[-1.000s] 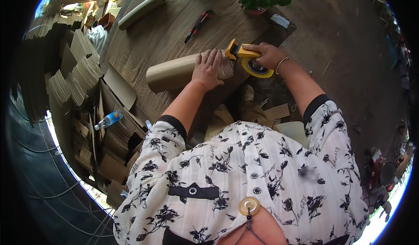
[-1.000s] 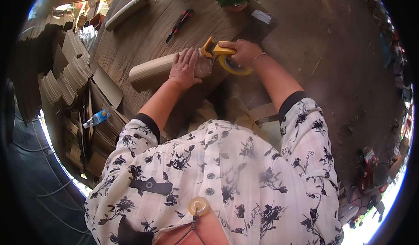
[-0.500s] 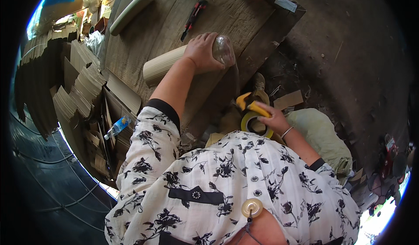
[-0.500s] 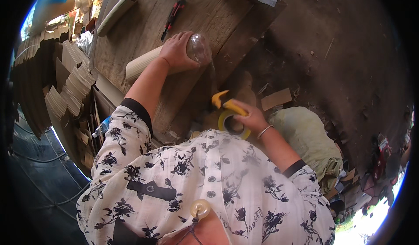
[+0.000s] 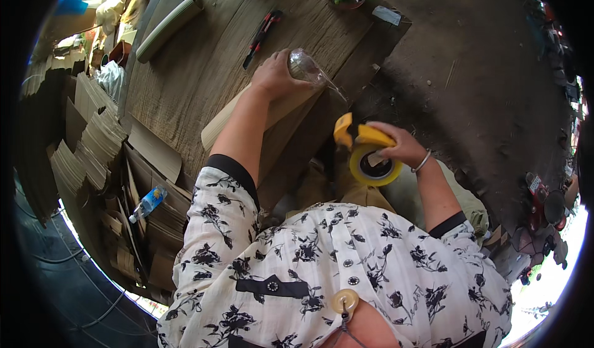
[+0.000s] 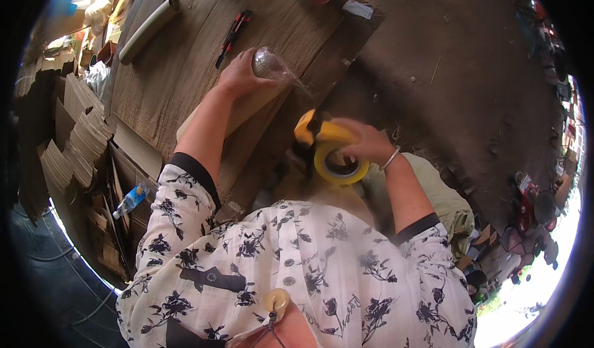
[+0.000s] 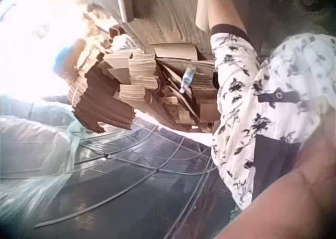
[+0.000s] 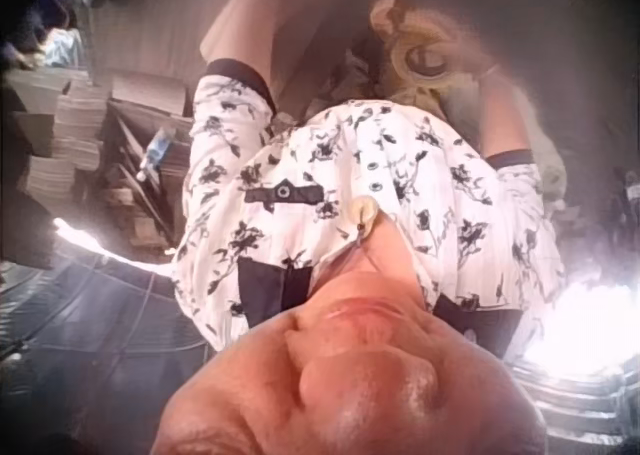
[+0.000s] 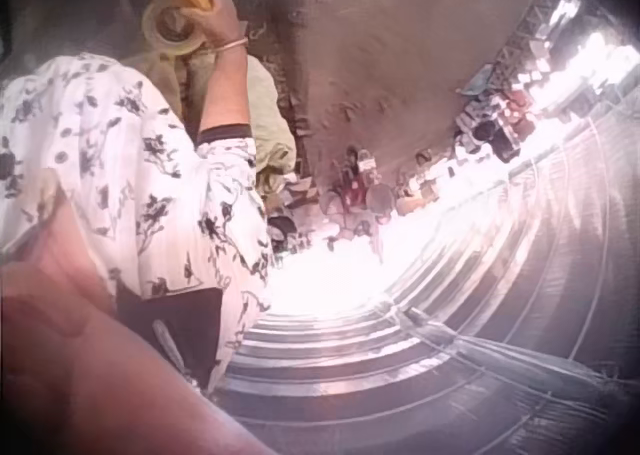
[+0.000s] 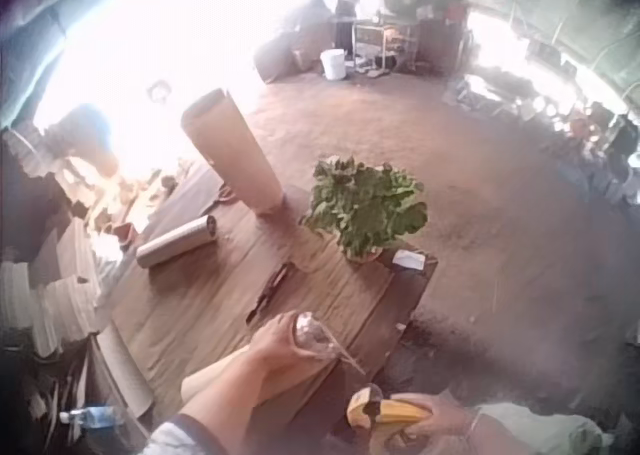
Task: The person wraps a cylindrical cardboard tube with clear plastic film and secures it with yellow packing tape. They roll the film around the tube, smooth it, and apply tape to seal the edges. The wrapped cylinder is placed on a wooden workbench.
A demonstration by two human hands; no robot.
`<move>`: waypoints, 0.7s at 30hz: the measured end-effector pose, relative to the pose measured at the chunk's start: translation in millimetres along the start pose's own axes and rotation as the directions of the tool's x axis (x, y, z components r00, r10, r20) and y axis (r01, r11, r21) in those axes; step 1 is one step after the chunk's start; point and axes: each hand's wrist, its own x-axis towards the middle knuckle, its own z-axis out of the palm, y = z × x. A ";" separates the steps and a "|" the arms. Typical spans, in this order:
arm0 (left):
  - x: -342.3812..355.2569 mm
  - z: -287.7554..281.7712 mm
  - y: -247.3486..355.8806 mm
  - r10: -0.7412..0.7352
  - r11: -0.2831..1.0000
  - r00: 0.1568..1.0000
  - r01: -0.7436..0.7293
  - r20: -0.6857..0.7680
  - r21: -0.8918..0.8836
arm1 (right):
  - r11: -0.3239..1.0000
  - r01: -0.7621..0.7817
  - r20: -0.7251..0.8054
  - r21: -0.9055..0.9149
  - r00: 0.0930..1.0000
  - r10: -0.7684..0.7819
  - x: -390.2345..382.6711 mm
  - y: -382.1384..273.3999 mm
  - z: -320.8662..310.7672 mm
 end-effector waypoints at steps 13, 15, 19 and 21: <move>-38.7 16.2 -62.6 -0.256 0.888 0.964 0.208 -0.067 -0.410 | 0.874 -0.085 -0.446 -0.479 0.881 -0.158 197.8 -28.6 -75.9; -51.0 39.6 -90.9 -0.286 0.816 0.948 0.163 -0.143 -0.555 | 0.568 -0.049 -0.464 -0.821 0.637 -0.616 187.2 -39.5 -42.7; -56.4 32.6 -90.6 -0.308 0.840 0.943 0.206 -0.129 -0.502 | 0.560 0.301 -0.364 -0.772 0.514 -0.777 140.6 -39.9 38.9; -57.9 30.3 -94.1 -0.298 0.821 0.948 0.194 -0.112 -0.537 | 0.568 0.362 -0.293 -0.739 0.587 -0.755 138.6 -37.5 75.8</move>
